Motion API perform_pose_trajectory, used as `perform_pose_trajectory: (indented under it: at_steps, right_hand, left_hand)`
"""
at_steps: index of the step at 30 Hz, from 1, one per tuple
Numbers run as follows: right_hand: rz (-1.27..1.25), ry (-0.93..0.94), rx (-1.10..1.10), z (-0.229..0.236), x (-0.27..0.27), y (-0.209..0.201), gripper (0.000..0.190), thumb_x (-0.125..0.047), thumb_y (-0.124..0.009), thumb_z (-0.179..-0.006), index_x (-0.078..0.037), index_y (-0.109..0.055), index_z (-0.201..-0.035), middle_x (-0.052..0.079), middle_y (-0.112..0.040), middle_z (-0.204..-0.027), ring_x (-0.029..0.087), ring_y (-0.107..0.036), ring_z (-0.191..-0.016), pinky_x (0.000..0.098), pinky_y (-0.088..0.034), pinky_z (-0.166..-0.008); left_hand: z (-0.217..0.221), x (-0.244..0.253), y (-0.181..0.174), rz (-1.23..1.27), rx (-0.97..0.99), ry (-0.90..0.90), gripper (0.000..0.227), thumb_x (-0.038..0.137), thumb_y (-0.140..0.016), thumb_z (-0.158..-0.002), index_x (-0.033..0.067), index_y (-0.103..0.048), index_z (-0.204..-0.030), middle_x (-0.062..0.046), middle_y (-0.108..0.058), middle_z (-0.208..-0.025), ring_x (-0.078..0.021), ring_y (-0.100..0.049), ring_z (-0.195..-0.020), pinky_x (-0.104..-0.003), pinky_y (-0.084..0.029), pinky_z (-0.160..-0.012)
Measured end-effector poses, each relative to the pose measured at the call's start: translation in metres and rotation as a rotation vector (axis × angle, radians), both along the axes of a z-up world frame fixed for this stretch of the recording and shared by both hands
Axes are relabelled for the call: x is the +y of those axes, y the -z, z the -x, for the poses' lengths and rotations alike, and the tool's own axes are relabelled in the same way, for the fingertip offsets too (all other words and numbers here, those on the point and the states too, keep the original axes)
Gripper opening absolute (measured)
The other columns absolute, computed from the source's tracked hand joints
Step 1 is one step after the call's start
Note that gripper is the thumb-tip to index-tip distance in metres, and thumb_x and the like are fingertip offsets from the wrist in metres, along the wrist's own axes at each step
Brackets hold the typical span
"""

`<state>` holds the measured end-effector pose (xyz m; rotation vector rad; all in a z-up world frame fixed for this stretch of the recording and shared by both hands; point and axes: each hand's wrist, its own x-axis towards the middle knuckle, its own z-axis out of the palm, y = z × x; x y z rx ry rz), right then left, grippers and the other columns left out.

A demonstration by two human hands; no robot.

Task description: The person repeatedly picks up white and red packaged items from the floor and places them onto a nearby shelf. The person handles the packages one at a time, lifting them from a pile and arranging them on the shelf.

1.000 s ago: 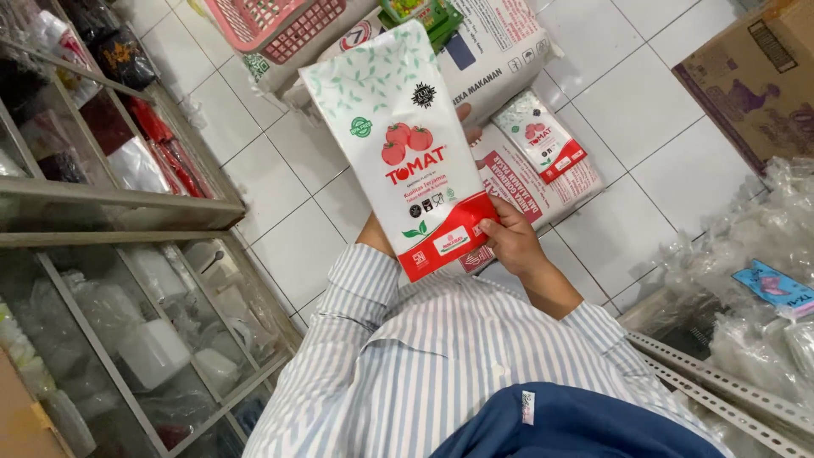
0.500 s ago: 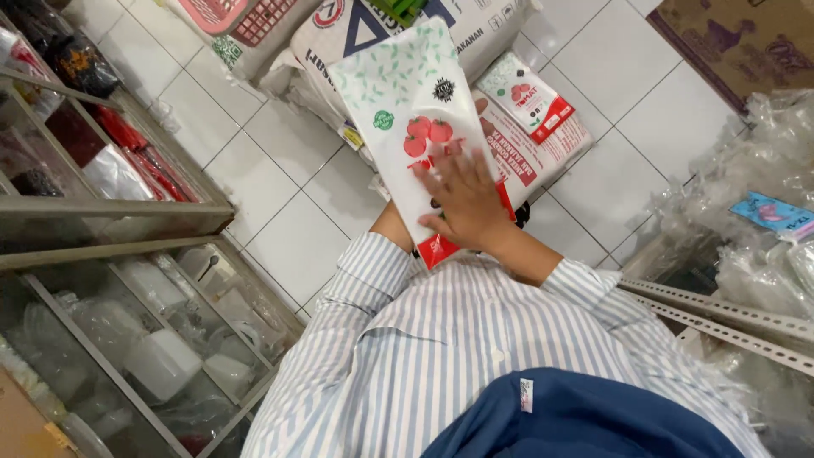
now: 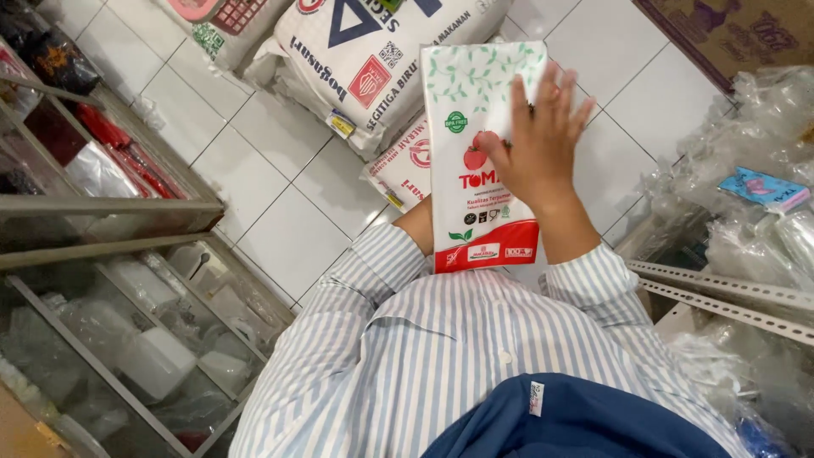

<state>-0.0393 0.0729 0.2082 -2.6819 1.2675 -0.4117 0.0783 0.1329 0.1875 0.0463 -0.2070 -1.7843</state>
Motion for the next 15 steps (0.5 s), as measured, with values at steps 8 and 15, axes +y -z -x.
perform_pose_trajectory:
  at_steps: [8, 15]
  right_hand:
    - [0.005, -0.328, -0.088, 0.096, 0.083, -0.008, 0.075, -0.048, -0.072, -0.095, -0.013, -0.045, -0.156, 0.022, -0.023, -0.17, 0.043, -0.02, -0.16, 0.07, -0.012, -0.125]
    - [0.004, 0.268, -0.069, 0.189, 0.154, -0.006, 0.084, -0.05, -0.08, -0.088, -0.013, -0.047, -0.156, 0.024, -0.025, -0.166, 0.045, -0.019, -0.153, 0.0662, -0.015, -0.119]
  left_hand:
    - [0.079, 0.002, -0.004, 0.026, -0.038, 0.269, 0.08, 0.063, -0.04, -0.106, 0.0143, -0.017, -0.165, -0.02, -0.036, -0.15, -0.0344, -0.038, -0.133, -0.046, -0.037, -0.113]
    - [0.151, 0.027, 0.008, 0.024, -0.133, 0.403, 0.083, 0.065, -0.04, -0.106, 0.0146, -0.013, -0.167, -0.021, -0.033, -0.151, -0.0349, -0.036, -0.133, -0.046, -0.035, -0.115]
